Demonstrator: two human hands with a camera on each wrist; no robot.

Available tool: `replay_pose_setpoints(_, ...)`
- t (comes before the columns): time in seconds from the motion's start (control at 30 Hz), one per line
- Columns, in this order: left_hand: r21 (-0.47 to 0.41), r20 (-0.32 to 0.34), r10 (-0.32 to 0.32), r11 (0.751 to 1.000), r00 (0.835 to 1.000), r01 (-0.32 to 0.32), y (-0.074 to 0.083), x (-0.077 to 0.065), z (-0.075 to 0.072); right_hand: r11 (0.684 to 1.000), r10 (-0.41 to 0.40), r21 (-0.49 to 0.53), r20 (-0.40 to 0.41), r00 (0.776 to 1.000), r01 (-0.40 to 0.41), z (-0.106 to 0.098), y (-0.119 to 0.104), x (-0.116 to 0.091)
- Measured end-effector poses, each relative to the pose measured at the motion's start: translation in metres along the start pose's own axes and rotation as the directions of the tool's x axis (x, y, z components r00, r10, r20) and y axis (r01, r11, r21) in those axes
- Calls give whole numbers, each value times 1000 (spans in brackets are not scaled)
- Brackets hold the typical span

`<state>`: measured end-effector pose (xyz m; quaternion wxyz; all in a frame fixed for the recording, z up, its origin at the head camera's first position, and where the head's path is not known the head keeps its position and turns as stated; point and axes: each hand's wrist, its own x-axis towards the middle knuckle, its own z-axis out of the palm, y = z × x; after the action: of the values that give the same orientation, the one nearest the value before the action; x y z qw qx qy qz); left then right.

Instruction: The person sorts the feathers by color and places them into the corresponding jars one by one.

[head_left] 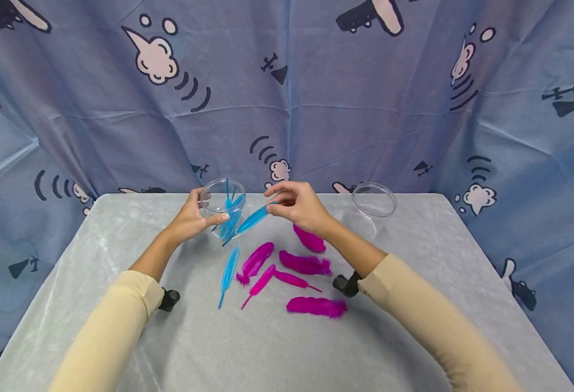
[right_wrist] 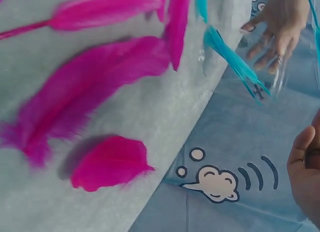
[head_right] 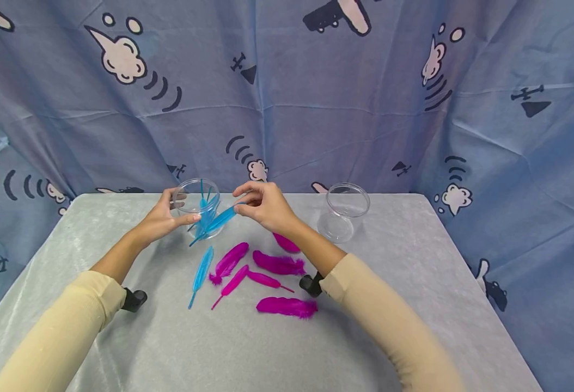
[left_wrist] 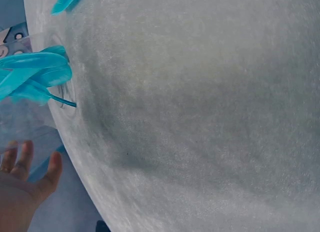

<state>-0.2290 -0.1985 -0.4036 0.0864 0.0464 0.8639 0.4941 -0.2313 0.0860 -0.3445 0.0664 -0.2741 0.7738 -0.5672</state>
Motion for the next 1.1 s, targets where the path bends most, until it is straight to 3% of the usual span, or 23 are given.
replay_pose_setpoints(0.17, -1, -6, -4, 1000, 1000, 4, -1, 0, -1, 1000, -14, -20, -74, 997, 13, -2, -6, 15)
replay_pose_setpoints(0.43, 10, -2, -9, 1000, 1000, 9, -3, 0, -1, 998, -26, -65, -127, 992, 18, -4, -11, 36)
replay_pose_setpoints(0.87, 25, 4, -6, 1000, 1000, 6, -2, 1, -1, 988, -3, -147, -280, 960, -40, 2, -6, 56)
replay_pose_setpoints(1.1, 20, -1, -7, 1000, 1000, 7, -1, -1, -2, 982, 17, -172, -303, 953, -72, 10, -5, 64)
